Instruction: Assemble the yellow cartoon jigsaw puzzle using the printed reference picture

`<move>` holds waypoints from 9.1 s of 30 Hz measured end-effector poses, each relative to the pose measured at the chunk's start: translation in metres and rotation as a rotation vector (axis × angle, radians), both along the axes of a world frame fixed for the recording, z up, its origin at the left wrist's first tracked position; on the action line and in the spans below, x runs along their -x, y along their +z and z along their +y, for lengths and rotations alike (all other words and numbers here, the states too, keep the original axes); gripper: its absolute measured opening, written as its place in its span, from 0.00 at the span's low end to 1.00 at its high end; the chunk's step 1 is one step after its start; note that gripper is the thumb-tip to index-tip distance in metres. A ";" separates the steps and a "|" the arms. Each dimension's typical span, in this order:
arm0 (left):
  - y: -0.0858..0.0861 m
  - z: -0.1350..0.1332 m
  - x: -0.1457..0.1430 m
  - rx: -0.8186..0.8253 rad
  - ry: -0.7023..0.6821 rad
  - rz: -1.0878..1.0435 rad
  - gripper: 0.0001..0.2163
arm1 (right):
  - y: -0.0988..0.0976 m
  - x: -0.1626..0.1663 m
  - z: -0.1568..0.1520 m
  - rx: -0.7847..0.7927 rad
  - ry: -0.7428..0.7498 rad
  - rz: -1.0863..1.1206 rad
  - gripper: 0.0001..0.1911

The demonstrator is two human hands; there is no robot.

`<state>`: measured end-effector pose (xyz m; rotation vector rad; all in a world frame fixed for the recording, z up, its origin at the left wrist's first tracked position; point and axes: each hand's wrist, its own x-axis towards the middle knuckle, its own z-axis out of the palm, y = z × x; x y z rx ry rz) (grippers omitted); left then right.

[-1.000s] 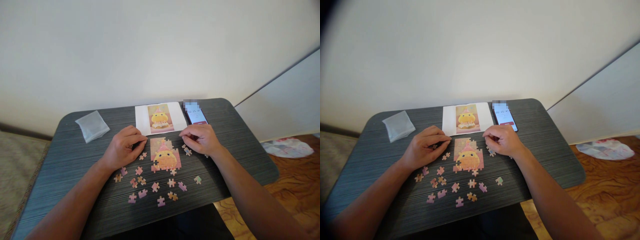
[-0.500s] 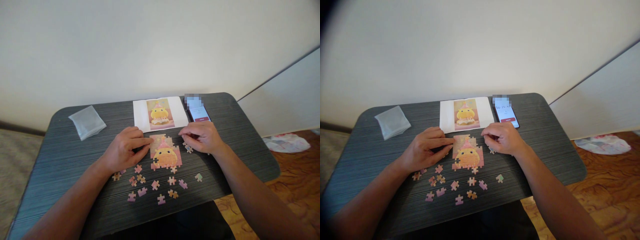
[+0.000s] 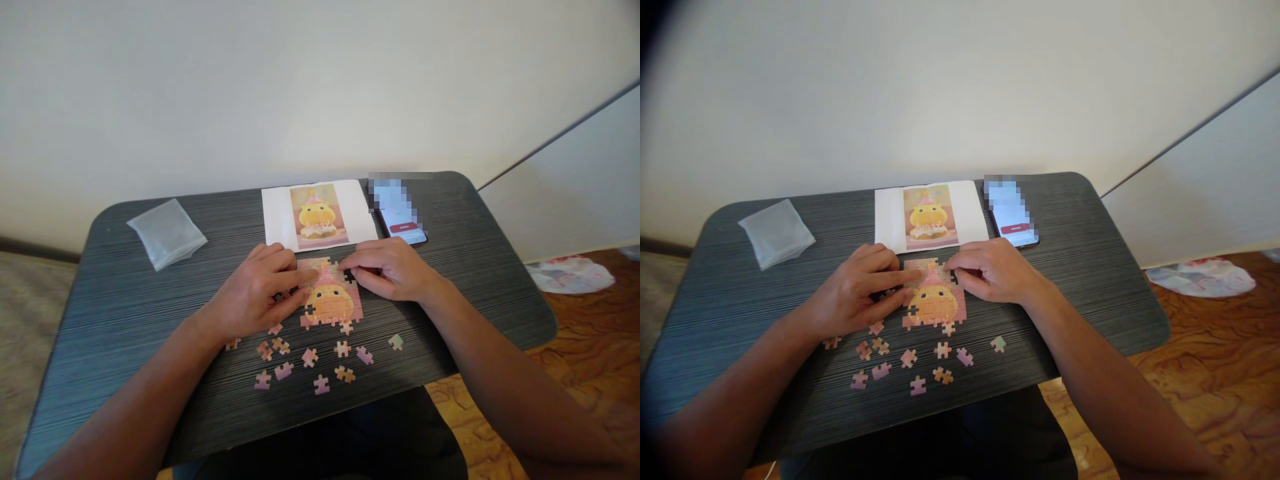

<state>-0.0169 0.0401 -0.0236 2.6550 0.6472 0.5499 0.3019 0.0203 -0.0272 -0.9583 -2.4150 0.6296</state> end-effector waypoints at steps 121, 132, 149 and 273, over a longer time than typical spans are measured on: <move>-0.006 -0.007 -0.025 -0.118 -0.097 0.065 0.18 | 0.020 0.015 0.003 0.512 -0.257 0.168 0.09; -0.009 -0.006 -0.023 -0.165 -0.107 0.044 0.19 | 0.036 -0.005 -0.001 0.074 -0.533 -0.131 0.06; -0.014 -0.005 -0.023 -0.218 -0.111 -0.001 0.17 | 0.037 -0.027 -0.032 0.335 -0.235 -0.241 0.09; -0.011 -0.007 -0.024 -0.198 -0.074 -0.028 0.15 | 0.017 0.038 -0.011 0.428 -0.539 0.091 0.08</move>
